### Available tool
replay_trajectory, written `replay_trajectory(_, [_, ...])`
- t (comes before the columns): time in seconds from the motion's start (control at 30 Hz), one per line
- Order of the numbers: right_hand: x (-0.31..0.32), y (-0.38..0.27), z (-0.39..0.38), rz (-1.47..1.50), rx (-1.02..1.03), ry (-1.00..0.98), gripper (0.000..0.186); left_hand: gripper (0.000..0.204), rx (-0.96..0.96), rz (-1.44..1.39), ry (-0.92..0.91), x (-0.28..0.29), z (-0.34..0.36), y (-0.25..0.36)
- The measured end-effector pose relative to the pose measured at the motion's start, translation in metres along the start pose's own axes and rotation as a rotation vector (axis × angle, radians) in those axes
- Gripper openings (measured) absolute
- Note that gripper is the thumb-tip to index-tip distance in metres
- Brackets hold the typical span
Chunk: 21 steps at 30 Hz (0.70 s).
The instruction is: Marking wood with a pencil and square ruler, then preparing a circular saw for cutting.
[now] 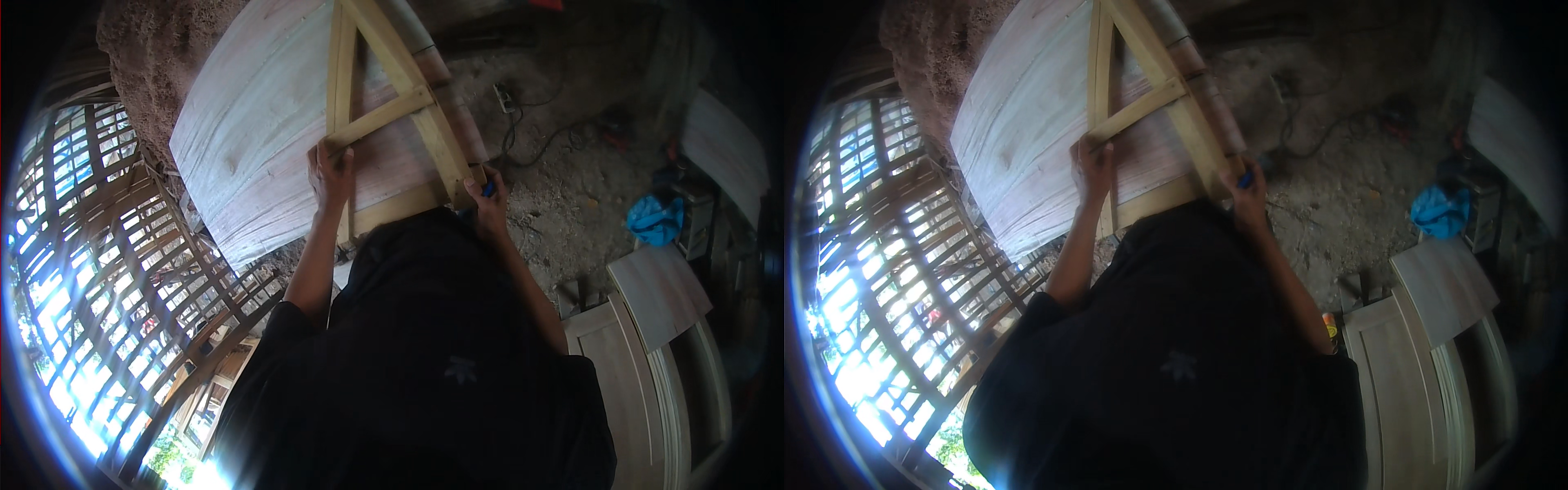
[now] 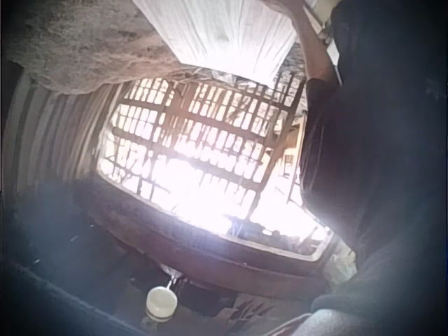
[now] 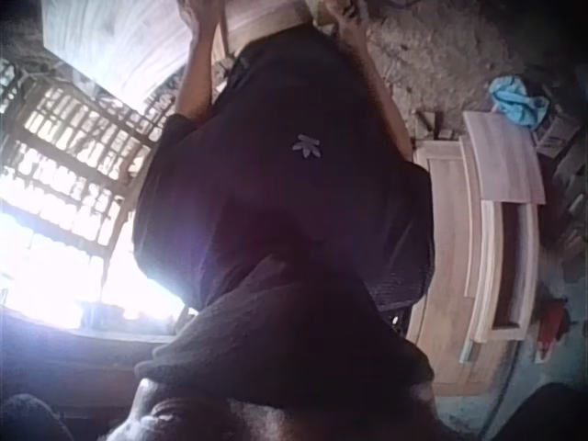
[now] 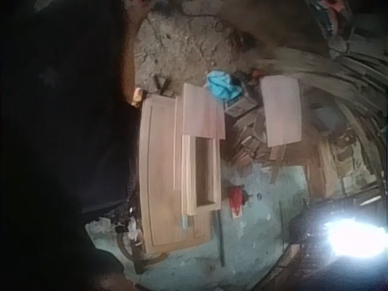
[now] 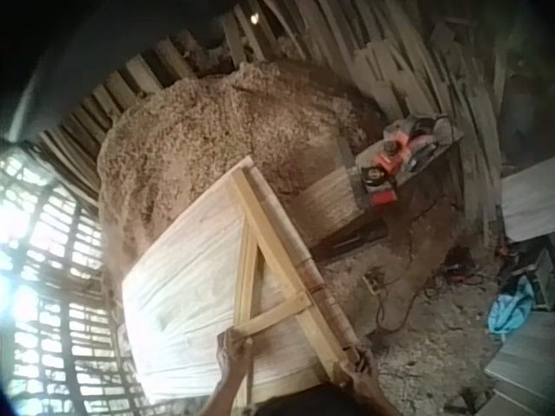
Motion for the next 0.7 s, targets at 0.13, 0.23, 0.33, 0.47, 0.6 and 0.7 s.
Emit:
replay_trajectory(0.13, [0.0005,-0.0027,-0.0001,-0.005,0.013,-0.007,0.051,0.061,0.011,0.001,-0.014,-0.0009,0.0002,-0.0006])
replay_trajectory(0.23, [0.0015,-0.0019,-0.0004,-0.009,0.011,-0.003,0.050,0.061,-0.005,0.030,0.009,-0.0006,-0.0003,0.0000])
replay_trajectory(0.33, [0.0012,-0.0013,0.0003,-0.004,0.014,-0.010,0.051,0.061,-0.035,0.023,0.008,-0.0015,-0.0006,0.0015])
replay_trajectory(0.47, [0.0027,-0.0016,0.0020,-0.045,0.013,0.009,0.050,0.061,0.006,0.006,0.006,-0.0019,-0.0007,0.0001])
replay_trajectory(0.6, [0.0027,0.0013,0.0031,-0.020,0.001,-0.030,0.049,0.061,0.023,0.011,-0.009,-0.0024,0.0000,-0.0011])
replay_trajectory(0.7, [0.0024,0.0028,0.0044,-0.024,0.045,-0.031,0.048,0.060,0.038,-0.002,-0.008,-0.0026,-0.0002,-0.0030])
Point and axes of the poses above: each hand's wrist, its own z-axis towards the middle knuckle, its own x-axis out of the back of the hand, y = z × x, the point moved 5 cm from there along z, towards the middle knuckle, and after that the axes turned 13 degrees about -y, right-handed, at the moved point
